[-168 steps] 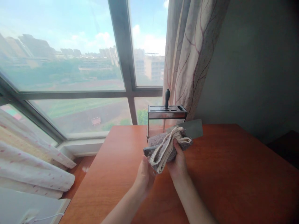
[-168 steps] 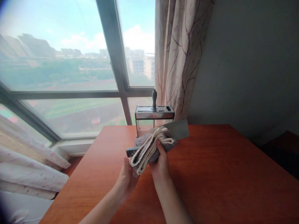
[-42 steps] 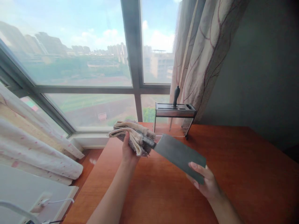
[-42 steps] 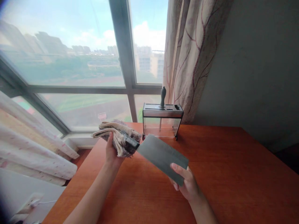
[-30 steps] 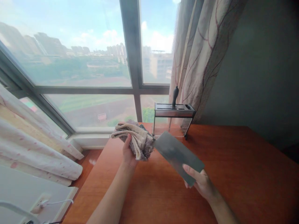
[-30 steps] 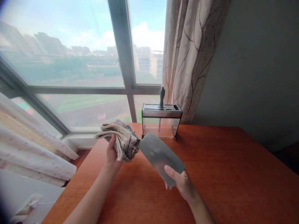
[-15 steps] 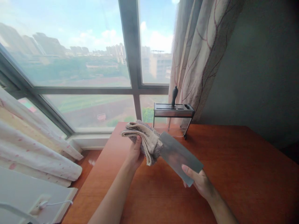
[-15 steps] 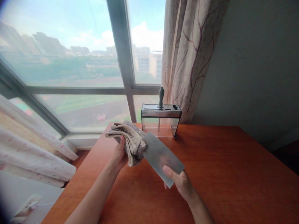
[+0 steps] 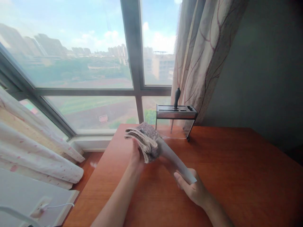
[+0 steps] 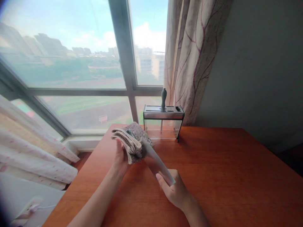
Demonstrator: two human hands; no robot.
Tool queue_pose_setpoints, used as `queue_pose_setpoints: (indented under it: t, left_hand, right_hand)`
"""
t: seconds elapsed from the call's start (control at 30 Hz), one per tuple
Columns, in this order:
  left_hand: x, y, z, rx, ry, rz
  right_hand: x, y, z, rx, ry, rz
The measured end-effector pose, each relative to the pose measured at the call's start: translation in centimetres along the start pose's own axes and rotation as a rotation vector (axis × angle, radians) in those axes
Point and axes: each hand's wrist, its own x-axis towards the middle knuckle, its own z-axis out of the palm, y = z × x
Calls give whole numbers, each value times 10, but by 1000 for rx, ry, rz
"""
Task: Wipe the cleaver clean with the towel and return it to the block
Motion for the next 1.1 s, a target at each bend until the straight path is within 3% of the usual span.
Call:
queue_pose_setpoints:
  t: [0.13,0.23,0.33,0.43,0.53,0.77,0.83,1.0,1.1]
  left_hand:
    - [-5,3,2,21,-1,-121]
    - [-2,10,0,17,53,-152]
    - [2,14,0,-15,97,-93]
    - [4,15,1,-33,55,-83]
    - [4,17,-1,-31,60,-99]
    - [4,28,-13,11,99,-106]
    - [3,27,-13,42,124,-93]
    - [-6,15,-4,29,77,-99]
    - [-13,4,1,64,42,-179]
  right_hand:
    - [1,-3,-3,-373,-24,-346]
    - [0,-4,-2,-495,-56,-449]
    - [-2,-5,3,-417,-15,-413]
    - [-5,-6,7,-262,70,-294]
    - [-5,-7,4,-191,71,-229]
    - [-2,-9,-1,-382,-85,-367]
    - [-3,-9,4,-259,-54,-266]
    - [-5,-13,16,304,100,200]
    - [-1,-12,19,483,230,303]
